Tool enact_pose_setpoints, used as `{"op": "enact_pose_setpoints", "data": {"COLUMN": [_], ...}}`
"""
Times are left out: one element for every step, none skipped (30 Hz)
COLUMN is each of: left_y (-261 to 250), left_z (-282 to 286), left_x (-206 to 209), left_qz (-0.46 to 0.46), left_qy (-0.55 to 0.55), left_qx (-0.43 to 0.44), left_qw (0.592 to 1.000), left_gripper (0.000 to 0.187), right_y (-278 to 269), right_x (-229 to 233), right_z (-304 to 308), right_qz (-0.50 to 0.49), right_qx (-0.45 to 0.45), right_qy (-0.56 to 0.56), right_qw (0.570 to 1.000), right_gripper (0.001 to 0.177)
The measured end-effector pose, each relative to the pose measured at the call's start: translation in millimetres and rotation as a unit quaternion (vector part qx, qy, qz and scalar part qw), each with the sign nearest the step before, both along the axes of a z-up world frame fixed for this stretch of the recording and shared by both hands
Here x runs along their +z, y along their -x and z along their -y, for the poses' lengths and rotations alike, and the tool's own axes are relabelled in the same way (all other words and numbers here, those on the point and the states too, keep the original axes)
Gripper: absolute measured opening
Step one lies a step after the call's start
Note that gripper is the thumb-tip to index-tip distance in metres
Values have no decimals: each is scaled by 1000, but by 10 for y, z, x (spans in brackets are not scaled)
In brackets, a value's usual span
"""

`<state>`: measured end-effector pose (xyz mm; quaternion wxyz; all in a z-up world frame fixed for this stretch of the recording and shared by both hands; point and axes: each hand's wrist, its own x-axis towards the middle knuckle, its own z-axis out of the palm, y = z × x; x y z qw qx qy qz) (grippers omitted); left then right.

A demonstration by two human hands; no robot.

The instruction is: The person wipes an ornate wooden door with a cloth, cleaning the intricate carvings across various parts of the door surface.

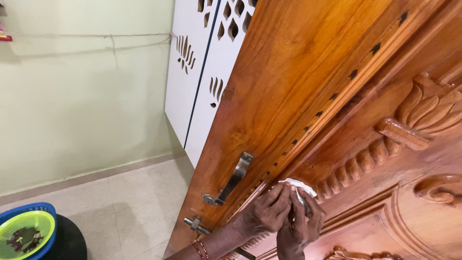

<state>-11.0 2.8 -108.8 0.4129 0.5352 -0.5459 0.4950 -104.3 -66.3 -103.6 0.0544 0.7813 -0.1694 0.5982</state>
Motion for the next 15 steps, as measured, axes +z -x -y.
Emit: {"op": "enact_pose_setpoints", "data": {"left_y": [-6, -3, 2, 14, 1, -14, -14, -13, -22, -21, -20, -23, -25, -27, -18], "left_z": [12, 8, -3, 0, 40, 55, 44, 42, 32, 23, 19, 25, 40, 66, 95], "left_x": [-13, -14, -6, 14, 61, 89, 96, 105, 90, 40, -28, -99, -176, -256, -332], "left_qz": [1, 1, 1, 3, 5, 5, 2, 2, 2, 4, 6, 12, 6, 1, -4], "left_qy": [0, 0, 0, 9, 18, 25, 22, 22, 21, 13, 5, -3, -3, -3, -2], "left_qx": [-8, -14, -20, -9, 2, 14, 13, 11, 9, 13, 17, 18, 5, -10, -24], "left_qw": [1000, 1000, 1000, 1000, 1000, 1000, 1000, 1000, 1000, 1000, 1000, 1000, 1000, 1000, 1000], "left_gripper": [28, 28, 27, 25, 23, 22, 20, 18, 18, 17, 17, 17, 17, 17, 17], "right_y": [16, 43, 65, 76, 49, -3, -31, -36, -58, -75, -82, -85, -78, -65, -52], "right_x": [-26, -39, -40, -5, 69, 112, 127, 154, 157, 126, 80, 25, -38, -114, -193], "right_z": [21, 27, 25, 56, 119, 132, 89, 42, -9, -53, -78, -88, -79, -52, -13], "right_qz": [-3, -7, -11, -3, 5, 11, 20, 31, 43, 42, 41, 43, 31, 20, 9], "right_qx": [2, 5, 9, 6, 3, 1, 22, 42, 63, 61, 59, 55, 47, 39, 32], "right_qy": [-2, -6, -9, -8, -7, -8, -2, 6, 13, 1, -11, -23, -19, -14, -9], "right_qw": [1000, 1000, 1000, 1000, 1000, 1000, 1000, 999, 997, 997, 997, 997, 998, 999, 999], "right_gripper": [30, 30, 29, 26, 23, 21, 22, 25, 28, 28, 27, 26, 26, 27, 27]}}
